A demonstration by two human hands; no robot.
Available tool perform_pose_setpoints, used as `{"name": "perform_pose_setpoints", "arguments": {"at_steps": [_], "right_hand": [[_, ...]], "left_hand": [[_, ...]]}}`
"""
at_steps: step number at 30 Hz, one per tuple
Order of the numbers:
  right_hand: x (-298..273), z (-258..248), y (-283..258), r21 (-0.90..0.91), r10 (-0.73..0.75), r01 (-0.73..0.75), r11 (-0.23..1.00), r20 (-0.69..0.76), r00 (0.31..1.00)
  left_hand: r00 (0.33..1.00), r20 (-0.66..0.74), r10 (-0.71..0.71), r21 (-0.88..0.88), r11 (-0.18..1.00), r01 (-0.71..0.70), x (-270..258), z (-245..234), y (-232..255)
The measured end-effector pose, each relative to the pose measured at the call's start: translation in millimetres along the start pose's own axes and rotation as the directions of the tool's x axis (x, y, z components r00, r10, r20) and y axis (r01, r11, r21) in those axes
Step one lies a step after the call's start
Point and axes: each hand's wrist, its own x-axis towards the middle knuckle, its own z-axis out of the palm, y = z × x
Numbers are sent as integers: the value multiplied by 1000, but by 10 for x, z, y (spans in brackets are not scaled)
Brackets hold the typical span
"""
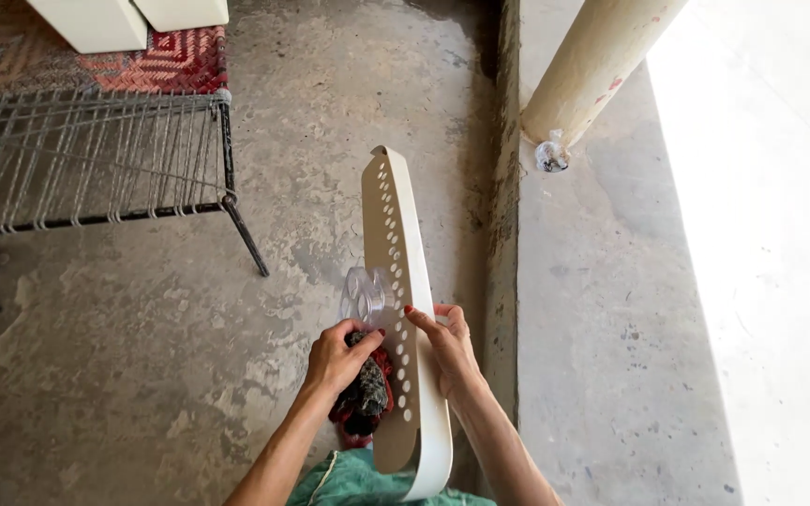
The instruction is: Cleaning, scrubbing, and rinsing refrigerator shelves and plastic containers at an outdoor sink.
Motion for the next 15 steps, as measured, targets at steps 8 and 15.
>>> {"name": "perform_pose_setpoints", "arguments": {"at_steps": [8,15], "right_hand": [[1224,377,-933,134,-44,41,990,21,999],[2700,491,-1605,101,-47,39,994,73,996]], "left_hand": [[997,0,72,100,992,-72,1477,-228,826],[999,-10,38,134,990,-36,2980,-87,1270]]}}
